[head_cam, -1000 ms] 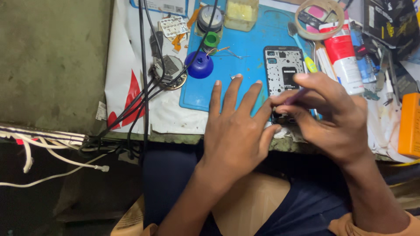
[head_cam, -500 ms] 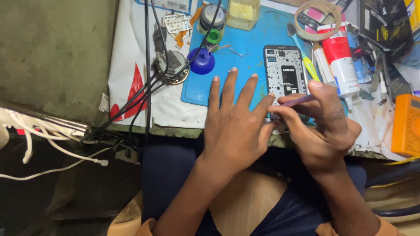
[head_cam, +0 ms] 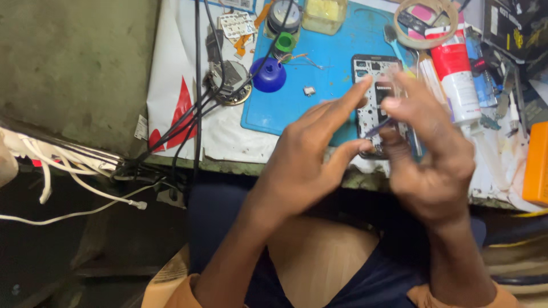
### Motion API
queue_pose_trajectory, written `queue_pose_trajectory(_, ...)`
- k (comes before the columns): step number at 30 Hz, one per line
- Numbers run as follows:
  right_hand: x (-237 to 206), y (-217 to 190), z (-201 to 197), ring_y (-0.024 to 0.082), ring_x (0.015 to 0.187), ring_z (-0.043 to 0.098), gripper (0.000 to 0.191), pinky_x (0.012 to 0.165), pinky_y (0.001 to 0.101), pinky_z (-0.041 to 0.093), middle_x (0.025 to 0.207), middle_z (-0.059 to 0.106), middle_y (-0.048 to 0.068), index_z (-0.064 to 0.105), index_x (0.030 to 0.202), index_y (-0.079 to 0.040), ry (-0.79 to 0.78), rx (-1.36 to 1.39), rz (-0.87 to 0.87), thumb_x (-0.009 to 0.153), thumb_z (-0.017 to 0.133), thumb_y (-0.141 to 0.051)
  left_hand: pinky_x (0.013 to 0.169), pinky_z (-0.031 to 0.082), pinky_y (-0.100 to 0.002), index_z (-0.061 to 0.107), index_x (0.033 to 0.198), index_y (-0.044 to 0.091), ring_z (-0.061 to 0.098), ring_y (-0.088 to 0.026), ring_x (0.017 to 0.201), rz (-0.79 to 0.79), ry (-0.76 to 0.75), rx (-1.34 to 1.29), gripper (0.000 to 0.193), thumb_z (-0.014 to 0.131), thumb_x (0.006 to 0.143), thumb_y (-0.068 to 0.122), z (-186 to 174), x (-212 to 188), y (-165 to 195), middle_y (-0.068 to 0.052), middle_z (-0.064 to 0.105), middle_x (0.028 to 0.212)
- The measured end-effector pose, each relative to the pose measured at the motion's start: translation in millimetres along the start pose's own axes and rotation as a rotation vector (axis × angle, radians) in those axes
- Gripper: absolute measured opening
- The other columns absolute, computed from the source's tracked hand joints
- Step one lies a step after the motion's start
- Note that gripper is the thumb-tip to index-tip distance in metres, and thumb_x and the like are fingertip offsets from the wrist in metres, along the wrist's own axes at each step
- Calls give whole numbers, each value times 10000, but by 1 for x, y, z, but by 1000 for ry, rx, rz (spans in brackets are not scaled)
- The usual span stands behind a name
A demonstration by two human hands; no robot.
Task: The person repairs a Samsung smartphone at a cluttered workbench, using a purple screwdriver to unscrew and re-tighten screws on the phone's rear housing. They reposition and flip the phone repeatedly, work on small components, and continue screwing while holding the phone on their lap.
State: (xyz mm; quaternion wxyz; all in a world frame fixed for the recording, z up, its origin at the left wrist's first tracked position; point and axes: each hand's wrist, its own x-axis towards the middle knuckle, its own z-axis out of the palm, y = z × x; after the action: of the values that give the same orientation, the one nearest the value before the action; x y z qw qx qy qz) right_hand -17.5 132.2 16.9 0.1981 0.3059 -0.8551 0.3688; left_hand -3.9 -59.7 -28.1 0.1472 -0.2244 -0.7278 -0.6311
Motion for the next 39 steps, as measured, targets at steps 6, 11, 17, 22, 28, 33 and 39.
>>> queue_pose_trajectory(6, 7, 15, -11, 360, 1541, 408, 603, 1293, 427, 335, 1645, 389, 289, 565, 1406, -77, 27, 55, -89, 1109, 453, -590, 959, 615, -305, 591, 1440, 92, 784, -190, 1100, -29, -125, -243, 490, 630, 969, -37, 17, 33, -4, -133, 756, 1211)
queue_pose_trajectory(11, 1, 25, -8, 364, 1520, 437, 632, 1267, 406, 364, 1627, 422, 282, 530, 1434, -75, 34, 105, -48, 1096, 465, -605, 835, 608, -298, 709, 1189, 50, 782, -191, 941, 40, -10, -150, 337, 818, 871, 81, 31, 40, -13, -121, 781, 1051)
queue_pose_trajectory(17, 1, 25, -10, 349, 1522, 450, 607, 1276, 389, 363, 1635, 451, 256, 547, 1431, -90, 26, 130, -43, 1096, 473, -591, 835, 621, -300, 720, 1245, 66, 801, -186, 944, -34, -139, -137, 338, 780, 915, 105, 25, 43, -19, -103, 790, 1115)
queue_pose_trajectory(22, 0, 23, -10, 393, 1516, 434, 545, 1269, 449, 370, 1559, 439, 303, 533, 1358, -52, -4, 136, -11, 1081, 538, -521, 991, 565, -348, 587, 1340, 8, 696, -264, 1168, 215, -41, -198, 490, 773, 894, 91, 29, 39, -22, -157, 670, 1282)
queue_pose_trajectory(28, -2, 27, -12, 315, 1511, 464, 553, 1264, 373, 382, 1579, 474, 233, 551, 1433, -97, 3, 211, -31, 1117, 497, -547, 789, 580, -324, 701, 1122, 15, 750, -198, 914, -59, -101, 13, 369, 876, 838, 172, 31, 36, -19, -114, 774, 1008)
queue_pose_trajectory(33, -2, 28, -13, 335, 1513, 471, 530, 1282, 395, 377, 1590, 491, 244, 556, 1423, -104, 4, 201, -24, 1111, 509, -530, 844, 596, -304, 701, 1291, 63, 758, -188, 919, -49, -195, -224, 359, 771, 940, 97, 17, 39, -17, -93, 786, 1072)
queue_pose_trajectory(39, -5, 25, -11, 318, 1497, 485, 511, 1249, 375, 403, 1603, 488, 235, 541, 1431, -123, -25, 242, -47, 1122, 525, -530, 937, 554, -335, 598, 1307, 36, 697, -253, 1102, 144, -102, -190, 455, 785, 895, 81, 21, 36, -13, -138, 684, 1211)
